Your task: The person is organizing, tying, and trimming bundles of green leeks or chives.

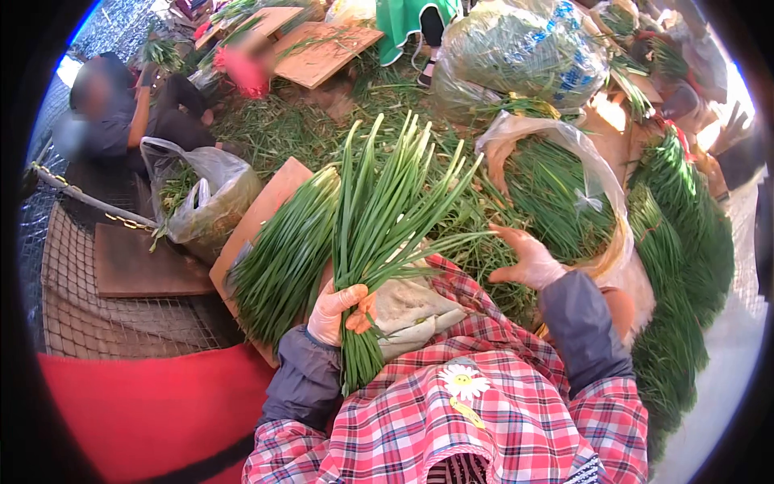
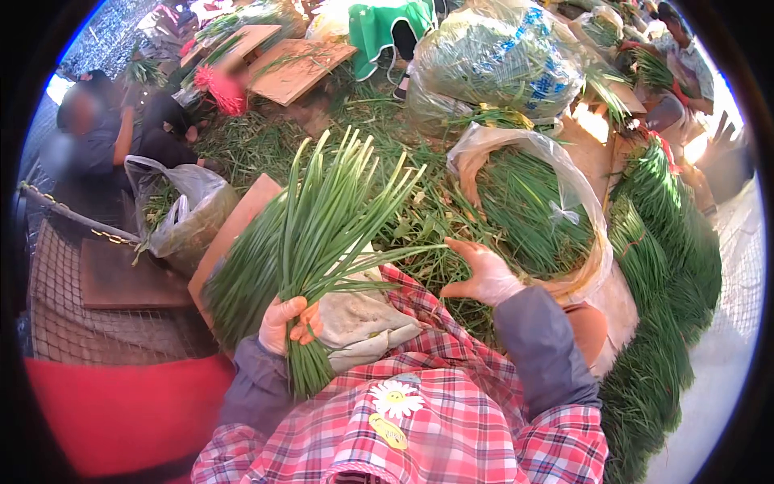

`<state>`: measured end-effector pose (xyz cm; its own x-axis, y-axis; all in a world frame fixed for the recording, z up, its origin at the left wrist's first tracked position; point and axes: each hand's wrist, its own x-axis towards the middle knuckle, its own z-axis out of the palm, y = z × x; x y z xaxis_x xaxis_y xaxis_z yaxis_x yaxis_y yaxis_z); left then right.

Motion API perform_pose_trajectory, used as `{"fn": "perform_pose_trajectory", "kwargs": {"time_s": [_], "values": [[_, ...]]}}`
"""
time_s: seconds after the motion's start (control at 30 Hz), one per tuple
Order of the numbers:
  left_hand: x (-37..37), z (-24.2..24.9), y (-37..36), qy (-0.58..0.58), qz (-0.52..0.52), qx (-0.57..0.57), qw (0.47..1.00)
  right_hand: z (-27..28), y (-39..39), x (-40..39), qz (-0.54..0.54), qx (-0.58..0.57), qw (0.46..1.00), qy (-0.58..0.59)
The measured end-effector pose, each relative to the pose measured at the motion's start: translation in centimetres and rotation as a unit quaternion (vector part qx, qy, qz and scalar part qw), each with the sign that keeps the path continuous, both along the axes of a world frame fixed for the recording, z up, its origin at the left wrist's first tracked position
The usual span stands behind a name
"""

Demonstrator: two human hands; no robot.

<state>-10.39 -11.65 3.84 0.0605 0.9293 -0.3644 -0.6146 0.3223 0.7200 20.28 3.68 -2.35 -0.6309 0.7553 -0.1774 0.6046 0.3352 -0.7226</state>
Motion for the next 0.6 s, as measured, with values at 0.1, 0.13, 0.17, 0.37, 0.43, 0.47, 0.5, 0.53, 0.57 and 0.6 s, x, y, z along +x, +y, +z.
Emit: {"fn": "perform_pose_trajectory", "kwargs": {"time_s": [0.1,0.13,0.17,0.37,0.43,0.47,0.5,0.53,0.57,0.6], "values": [[0.5,0.4,0.1,-0.008,0.000,0.005,1.000,1.3,-0.7,-4.0,0.016,0.089,0.994,0.062],[0.6,0.5,0.1,-0.014,0.000,0.009,1.000,0.6,-0.5,-4.9,0.035,0.123,0.988,0.083],[0.6,0.2,0.0,-0.019,-0.001,0.007,1.000,0.4,-0.6,-5.9,0.039,0.103,0.990,0.088],[1.9,1.4,-0.5,0.030,-0.014,-0.030,0.999,-2.8,-2.0,-11.8,0.191,0.023,0.960,0.203],[1.8,1.8,-0.3,-0.025,-0.014,-0.008,1.000,-1.5,-3.4,-12.6,0.204,-0.103,0.929,0.292],[1.6,1.9,-0.3,-0.065,-0.028,0.004,0.997,-0.4,-4.4,-12.6,0.133,-0.225,0.916,0.305],[1.2,1.5,-0.2,-0.067,-0.034,-0.004,0.997,2.8,-4.3,-12.2,0.078,-0.295,0.941,0.150],[0.9,0.9,-0.2,-0.073,-0.043,-0.016,0.996,2.3,-4.6,-12.0,0.061,-0.240,0.942,0.228],[0.9,0.4,-0.3,-0.066,-0.047,-0.033,0.996,1.8,-4.8,-11.8,0.047,-0.177,0.936,0.300],[1.2,0.2,-0.4,-0.063,-0.061,-0.019,0.996,1.6,-4.4,-11.2,0.050,-0.166,0.944,0.281]]}}
